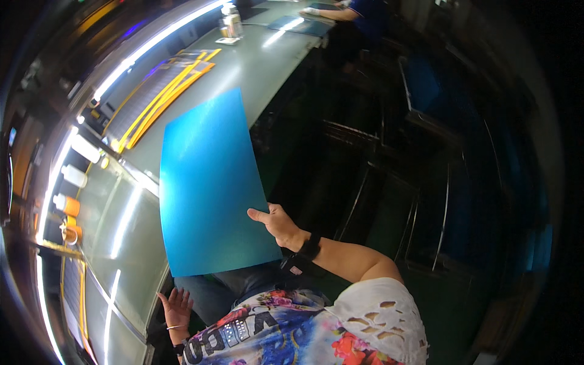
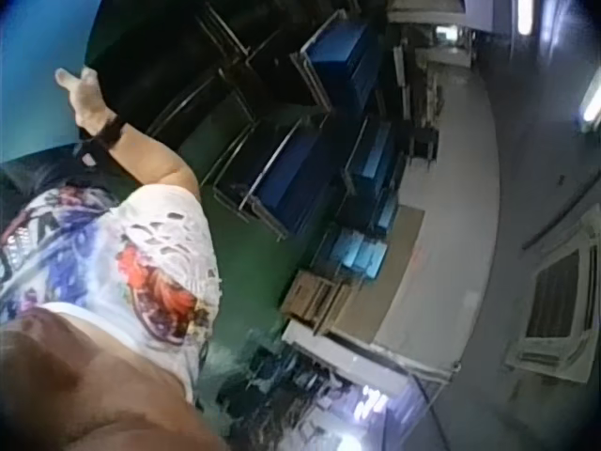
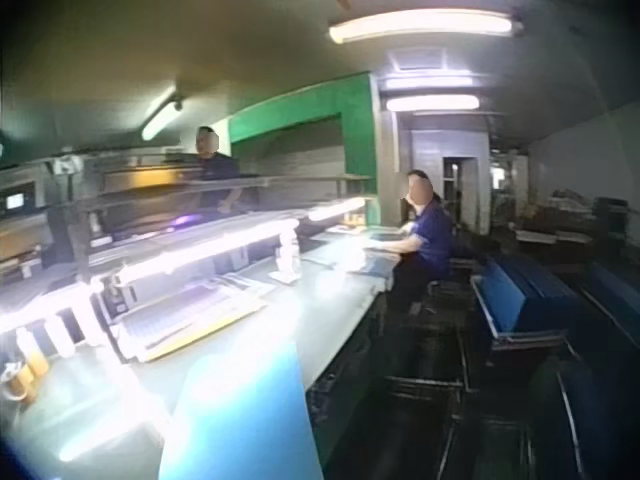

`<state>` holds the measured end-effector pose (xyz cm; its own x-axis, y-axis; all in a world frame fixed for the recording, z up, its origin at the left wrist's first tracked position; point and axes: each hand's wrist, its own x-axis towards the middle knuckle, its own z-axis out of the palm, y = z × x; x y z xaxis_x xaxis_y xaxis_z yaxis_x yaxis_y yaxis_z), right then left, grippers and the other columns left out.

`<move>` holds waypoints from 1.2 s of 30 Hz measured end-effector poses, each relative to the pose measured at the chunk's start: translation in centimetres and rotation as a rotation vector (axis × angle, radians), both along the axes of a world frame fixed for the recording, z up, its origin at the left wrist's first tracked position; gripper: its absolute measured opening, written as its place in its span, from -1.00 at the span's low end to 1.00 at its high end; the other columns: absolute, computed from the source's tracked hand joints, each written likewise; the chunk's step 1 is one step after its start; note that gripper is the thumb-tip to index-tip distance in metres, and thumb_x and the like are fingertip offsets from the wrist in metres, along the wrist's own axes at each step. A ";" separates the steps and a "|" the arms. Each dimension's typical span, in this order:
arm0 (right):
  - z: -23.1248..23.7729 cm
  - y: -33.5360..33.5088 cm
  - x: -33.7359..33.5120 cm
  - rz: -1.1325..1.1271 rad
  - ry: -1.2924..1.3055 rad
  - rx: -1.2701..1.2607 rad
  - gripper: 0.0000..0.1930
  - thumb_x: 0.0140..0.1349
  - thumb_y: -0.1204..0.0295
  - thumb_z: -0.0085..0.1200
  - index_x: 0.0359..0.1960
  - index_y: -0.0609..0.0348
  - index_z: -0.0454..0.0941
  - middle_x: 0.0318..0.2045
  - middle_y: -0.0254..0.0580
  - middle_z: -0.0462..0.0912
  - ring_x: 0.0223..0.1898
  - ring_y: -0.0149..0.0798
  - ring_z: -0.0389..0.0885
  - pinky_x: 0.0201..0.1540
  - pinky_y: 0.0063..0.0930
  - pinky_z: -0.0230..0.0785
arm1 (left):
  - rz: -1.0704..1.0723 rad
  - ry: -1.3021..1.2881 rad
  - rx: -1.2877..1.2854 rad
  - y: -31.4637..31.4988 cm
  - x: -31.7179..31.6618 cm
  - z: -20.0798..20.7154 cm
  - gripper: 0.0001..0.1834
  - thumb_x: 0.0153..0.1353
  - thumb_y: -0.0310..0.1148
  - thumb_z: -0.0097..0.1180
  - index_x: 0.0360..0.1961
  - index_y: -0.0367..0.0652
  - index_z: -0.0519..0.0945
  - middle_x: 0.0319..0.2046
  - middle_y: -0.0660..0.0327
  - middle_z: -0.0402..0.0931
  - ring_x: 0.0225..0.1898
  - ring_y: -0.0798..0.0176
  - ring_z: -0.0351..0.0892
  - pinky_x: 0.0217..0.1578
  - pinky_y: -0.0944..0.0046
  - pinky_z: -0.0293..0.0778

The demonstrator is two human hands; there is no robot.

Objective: Inspecting and sorting metal panels at a fabrication station.

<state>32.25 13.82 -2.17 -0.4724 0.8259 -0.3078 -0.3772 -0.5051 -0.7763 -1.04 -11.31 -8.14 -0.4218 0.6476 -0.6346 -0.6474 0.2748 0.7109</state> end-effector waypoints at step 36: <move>-27.2 -14.5 31.4 -1.090 -1.568 -0.093 -0.75 0.16 0.33 -0.02 -0.36 0.34 0.51 -0.46 0.22 0.55 -0.35 0.22 0.50 -0.25 -0.05 0.32 | 0.746 -0.030 0.105 1.1 -7.3 1.2 -0.54 0.13 -0.13 0.04 -0.13 -0.34 0.50 -0.20 0.00 0.53 -0.20 0.05 0.50 -0.19 0.08 0.41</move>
<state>63.70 -0.65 -29.33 0.8709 0.4872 0.0646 0.3980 -0.6219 -0.6744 -8.36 -10.19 -6.91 -0.7561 0.2546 -0.6030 -0.6544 -0.3127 0.6885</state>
